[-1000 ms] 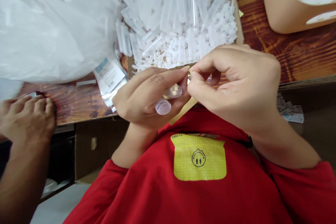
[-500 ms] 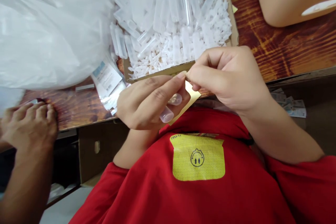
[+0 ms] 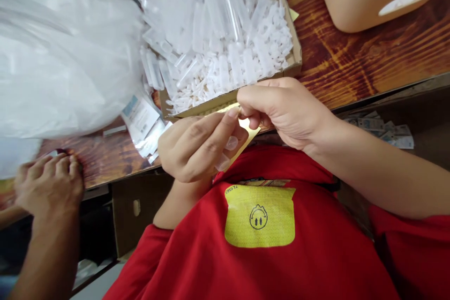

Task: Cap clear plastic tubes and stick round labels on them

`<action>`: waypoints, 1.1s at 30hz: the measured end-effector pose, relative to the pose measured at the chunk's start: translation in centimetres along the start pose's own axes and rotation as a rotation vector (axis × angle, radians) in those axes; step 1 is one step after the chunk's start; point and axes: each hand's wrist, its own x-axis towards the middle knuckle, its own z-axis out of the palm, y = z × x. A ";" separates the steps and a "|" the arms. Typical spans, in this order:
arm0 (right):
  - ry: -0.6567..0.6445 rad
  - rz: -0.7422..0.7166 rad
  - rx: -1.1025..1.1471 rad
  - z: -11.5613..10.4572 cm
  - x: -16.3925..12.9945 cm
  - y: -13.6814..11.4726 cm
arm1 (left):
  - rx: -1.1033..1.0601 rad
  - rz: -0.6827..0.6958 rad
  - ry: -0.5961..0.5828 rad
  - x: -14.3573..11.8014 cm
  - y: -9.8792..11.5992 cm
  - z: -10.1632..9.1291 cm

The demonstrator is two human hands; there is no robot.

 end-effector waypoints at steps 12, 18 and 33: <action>0.050 -0.212 -0.072 -1.1 -1.2 0.1 | -0.264 -0.374 0.272 0.7 0.3 1.4; 0.323 -0.807 -0.413 -0.7 -2.4 2.0 | -0.720 -0.781 0.261 1.4 2.5 1.1; 0.408 -1.196 -1.290 -2.0 -2.9 1.8 | -1.431 -1.468 0.165 2.9 3.0 0.0</action>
